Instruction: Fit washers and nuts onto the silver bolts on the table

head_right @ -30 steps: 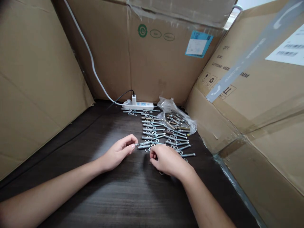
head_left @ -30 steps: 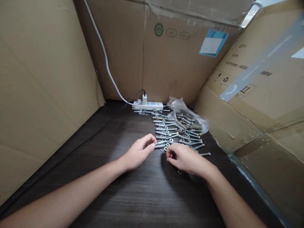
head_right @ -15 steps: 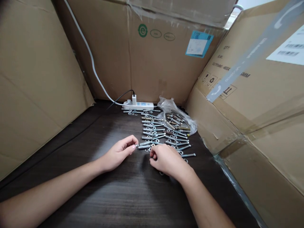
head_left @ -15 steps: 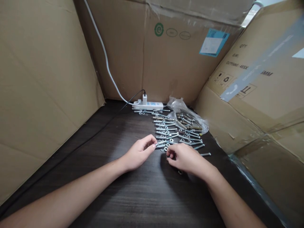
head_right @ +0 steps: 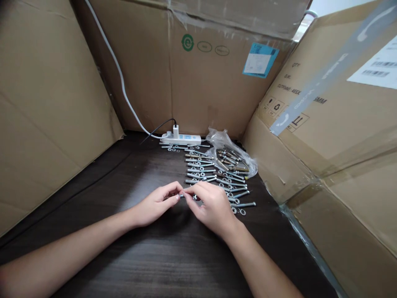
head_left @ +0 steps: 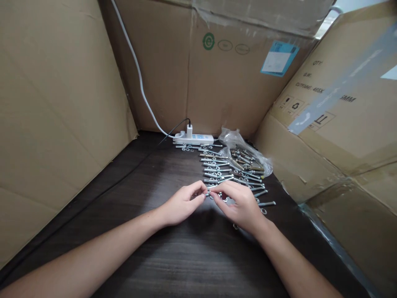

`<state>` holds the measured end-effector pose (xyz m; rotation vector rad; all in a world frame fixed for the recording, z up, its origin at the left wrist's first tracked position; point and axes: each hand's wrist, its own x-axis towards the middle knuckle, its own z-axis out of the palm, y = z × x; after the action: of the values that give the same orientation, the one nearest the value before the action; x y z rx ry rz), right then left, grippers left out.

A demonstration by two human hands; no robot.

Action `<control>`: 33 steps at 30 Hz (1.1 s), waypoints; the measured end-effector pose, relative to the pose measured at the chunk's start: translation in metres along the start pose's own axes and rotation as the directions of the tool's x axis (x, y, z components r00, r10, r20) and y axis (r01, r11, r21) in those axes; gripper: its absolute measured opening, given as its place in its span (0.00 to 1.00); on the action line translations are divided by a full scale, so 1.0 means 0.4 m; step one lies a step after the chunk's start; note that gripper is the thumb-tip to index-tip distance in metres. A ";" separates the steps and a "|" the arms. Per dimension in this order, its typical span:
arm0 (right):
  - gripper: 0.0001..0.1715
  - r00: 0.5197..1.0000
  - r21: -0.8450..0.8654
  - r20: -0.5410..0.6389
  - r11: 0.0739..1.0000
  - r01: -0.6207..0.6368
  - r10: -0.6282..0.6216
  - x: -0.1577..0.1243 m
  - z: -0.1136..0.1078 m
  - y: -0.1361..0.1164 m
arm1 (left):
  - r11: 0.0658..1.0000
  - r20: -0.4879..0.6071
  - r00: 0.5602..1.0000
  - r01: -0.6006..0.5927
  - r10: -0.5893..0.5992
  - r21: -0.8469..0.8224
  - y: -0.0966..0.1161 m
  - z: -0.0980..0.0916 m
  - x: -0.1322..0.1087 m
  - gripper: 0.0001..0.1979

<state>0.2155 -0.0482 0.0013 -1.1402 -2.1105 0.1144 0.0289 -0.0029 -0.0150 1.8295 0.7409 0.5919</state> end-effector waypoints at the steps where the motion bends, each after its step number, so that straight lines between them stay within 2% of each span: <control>1: 0.07 1.000 -0.004 -0.016 1.000 0.002 -0.002 0.000 0.000 0.000 | 1.000 0.002 1.000 0.001 -0.001 -0.009 0.001 0.000 0.000 0.06; 8: 0.07 0.998 -0.047 -0.008 0.997 0.060 -0.060 -0.005 0.003 0.009 | 0.987 -0.001 0.999 0.045 -0.046 -0.157 0.001 0.002 -0.001 0.05; 13: 0.09 0.998 -0.011 0.059 1.000 -0.014 0.015 -0.002 0.003 0.005 | 0.964 -0.004 0.998 0.057 -0.060 -0.259 0.003 -0.001 -0.002 0.06; 17: 0.09 0.976 0.019 0.169 0.990 -0.142 0.137 0.007 -0.042 0.008 | 0.953 -0.008 0.995 0.093 -0.100 -0.288 0.000 -0.004 -0.003 0.08; 18: 0.09 0.949 0.028 0.244 0.977 -0.213 0.200 0.007 -0.060 0.011 | 0.953 -0.007 0.994 0.103 -0.110 -0.285 -0.001 -0.004 -0.003 0.09; 19: 0.09 0.898 0.034 0.349 0.954 -0.297 0.268 0.006 -0.080 0.016 | 0.955 -0.008 0.993 0.109 -0.115 -0.278 -0.001 -0.004 -0.002 0.09; 21: 0.08 0.733 0.013 0.573 0.890 -0.455 0.367 0.001 -0.114 0.024 | 0.962 -0.017 0.994 0.104 -0.112 -0.254 -0.001 -0.001 -0.001 0.10; 22: 0.08 0.656 -0.013 0.648 0.867 -0.499 0.387 -0.002 -0.126 0.026 | 0.966 -0.024 0.994 0.097 -0.105 -0.241 0.000 0.000 -0.001 0.10; 23: 0.09 0.597 -0.043 0.696 0.853 -0.520 0.399 -0.006 -0.133 0.028 | 0.969 -0.030 0.995 0.090 -0.099 -0.229 0.002 0.001 0.000 0.10; 24: 0.10 0.561 -0.077 0.720 0.850 -0.521 0.409 -0.010 -0.135 0.027 | 0.973 -0.036 0.995 0.083 -0.093 -0.216 0.003 0.001 0.000 0.11; 25: 0.10 0.544 -0.116 0.725 0.853 -0.509 0.423 -0.013 -0.133 0.025 | 0.976 -0.040 0.995 0.080 -0.090 -0.205 0.005 0.002 0.000 0.11; 27: 0.10 0.540 -0.199 0.705 0.860 -0.470 0.459 -0.015 -0.123 0.019 | 0.979 -0.047 0.995 0.080 -0.090 -0.185 0.007 0.001 0.001 0.11; 33: 0.07 0.579 -0.323 0.645 0.865 -0.384 0.498 -0.020 -0.093 0.003 | 0.983 -0.055 0.995 0.075 -0.085 -0.169 0.003 -0.003 0.003 0.10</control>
<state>0.2427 -0.0627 0.0235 -1.9523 -2.4420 0.7718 0.0292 -0.0016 -0.0133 1.6257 0.7793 0.6412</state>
